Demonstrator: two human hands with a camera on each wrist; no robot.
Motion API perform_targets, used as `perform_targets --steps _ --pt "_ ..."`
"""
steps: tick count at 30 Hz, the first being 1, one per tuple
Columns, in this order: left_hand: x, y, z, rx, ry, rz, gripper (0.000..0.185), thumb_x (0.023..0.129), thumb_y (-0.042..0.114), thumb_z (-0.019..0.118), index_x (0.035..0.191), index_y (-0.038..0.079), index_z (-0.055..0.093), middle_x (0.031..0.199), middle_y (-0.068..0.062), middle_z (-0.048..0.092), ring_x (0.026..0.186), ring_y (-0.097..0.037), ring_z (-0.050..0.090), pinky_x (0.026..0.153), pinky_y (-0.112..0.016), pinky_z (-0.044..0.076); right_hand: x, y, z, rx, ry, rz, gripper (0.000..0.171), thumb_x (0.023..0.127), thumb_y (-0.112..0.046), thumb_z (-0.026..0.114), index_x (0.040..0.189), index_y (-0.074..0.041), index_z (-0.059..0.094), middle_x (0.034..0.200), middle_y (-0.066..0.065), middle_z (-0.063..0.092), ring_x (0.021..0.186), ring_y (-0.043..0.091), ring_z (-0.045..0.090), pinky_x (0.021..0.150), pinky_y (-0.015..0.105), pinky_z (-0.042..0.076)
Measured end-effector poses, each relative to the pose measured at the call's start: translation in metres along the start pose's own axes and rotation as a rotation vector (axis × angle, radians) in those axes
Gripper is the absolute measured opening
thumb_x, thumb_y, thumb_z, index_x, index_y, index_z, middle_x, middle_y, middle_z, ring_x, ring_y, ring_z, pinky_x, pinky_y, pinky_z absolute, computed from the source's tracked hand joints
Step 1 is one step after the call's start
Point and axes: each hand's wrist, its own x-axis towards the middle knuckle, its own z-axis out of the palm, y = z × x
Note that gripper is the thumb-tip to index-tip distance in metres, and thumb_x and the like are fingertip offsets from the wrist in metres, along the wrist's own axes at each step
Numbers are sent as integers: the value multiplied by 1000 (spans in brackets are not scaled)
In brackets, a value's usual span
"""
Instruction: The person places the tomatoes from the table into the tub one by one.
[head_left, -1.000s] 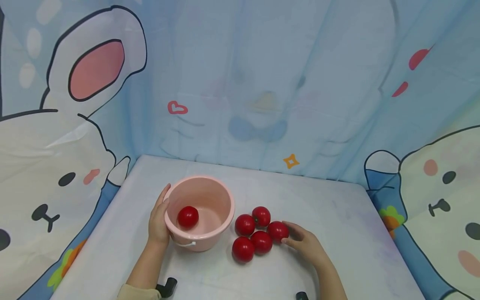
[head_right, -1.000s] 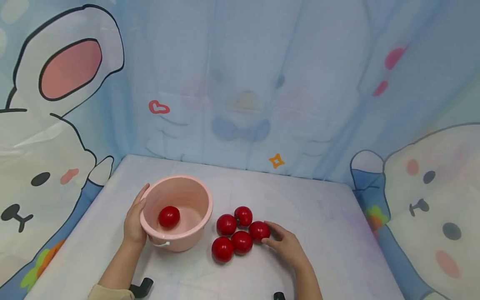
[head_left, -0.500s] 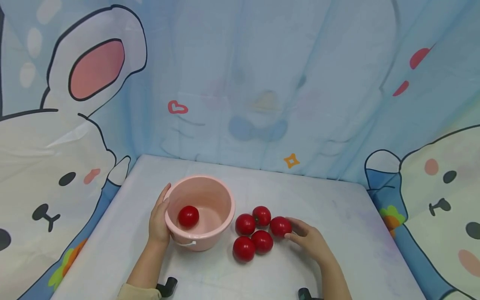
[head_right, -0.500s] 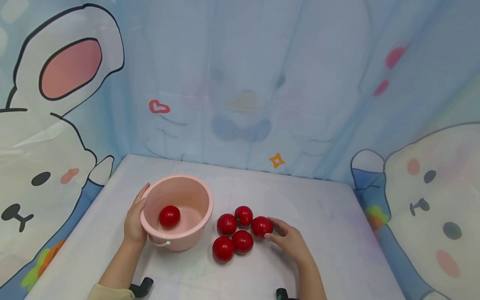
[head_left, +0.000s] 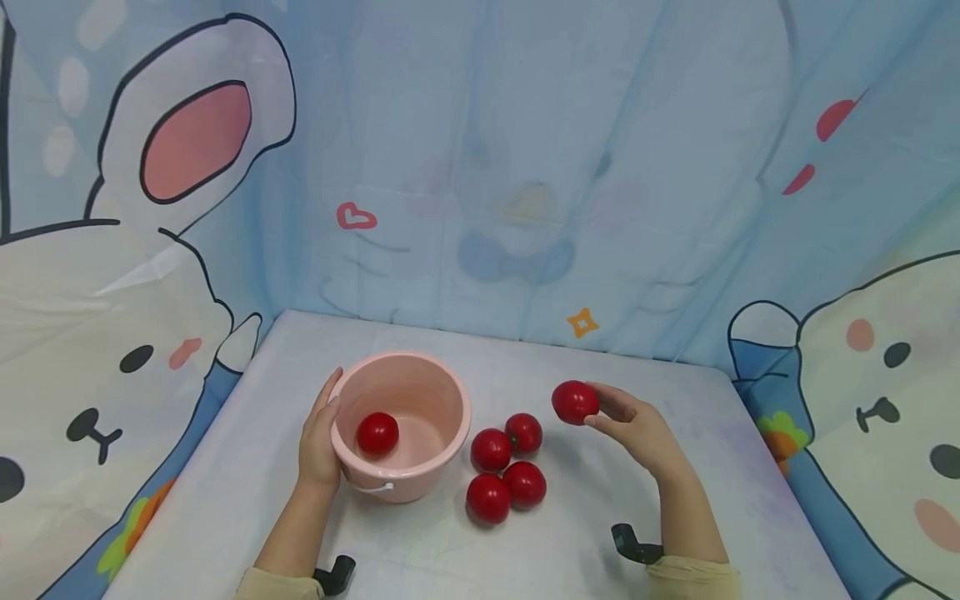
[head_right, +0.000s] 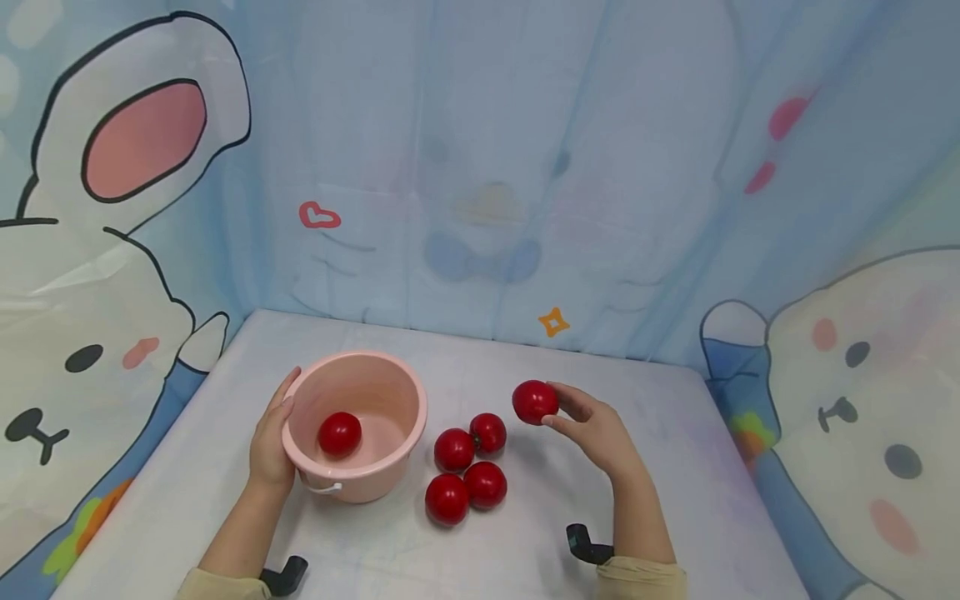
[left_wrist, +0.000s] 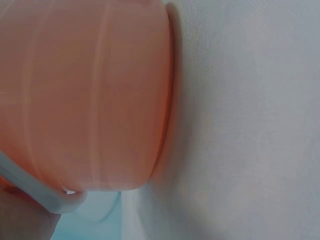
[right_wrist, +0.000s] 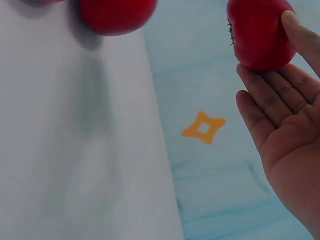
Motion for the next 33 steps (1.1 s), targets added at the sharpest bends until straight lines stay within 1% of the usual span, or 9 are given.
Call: perform_targets --steps 3,8,15,20,26,31,33 --pt "-1 0 -1 1 2 -1 45 104 43 30 148 51 33 156 26 32 151 -7 20 123 -54 20 3 -7 -5 8 -6 -9 79 80 -62 71 147 -28 46 151 9 48 141 40 41 101 57 48" --pt "-2 0 0 -3 -2 -6 44 104 44 31 147 52 33 155 27 32 151 -6 20 122 -55 21 6 -17 -7 8 -7 -34 77 81 -60 71 147 -26 47 149 10 50 141 40 41 101 57 48" --pt "-2 1 1 -8 5 -3 44 104 44 32 147 52 34 155 27 33 150 -6 22 122 -54 22 13 -31 -6 8 -23 -72 72 82 -58 72 144 -29 50 147 7 52 140 38 43 101 56 49" --pt "-1 1 1 -14 8 0 45 103 44 33 148 50 34 157 24 32 151 -10 21 121 -57 21 22 -46 -4 21 -45 -126 68 82 -56 72 142 -30 52 146 3 54 140 35 44 102 55 49" --pt "0 0 1 -20 8 -3 45 103 45 33 147 51 34 156 24 33 151 -9 22 121 -57 22 38 -76 3 47 -93 -182 66 83 -55 72 141 -32 53 145 -2 55 141 28 45 104 53 48" --pt "1 -1 2 -24 -2 -4 45 102 46 34 147 51 34 157 22 33 150 -9 23 120 -57 25 53 -105 12 49 -128 -224 65 81 -55 74 139 -32 55 142 -4 57 139 25 48 103 52 49" --pt "2 -1 2 -26 -1 -13 45 102 47 35 147 52 34 157 23 33 150 -9 23 120 -56 26 58 -117 16 51 -146 -257 65 82 -55 74 139 -32 55 142 -4 57 138 24 49 104 52 49"
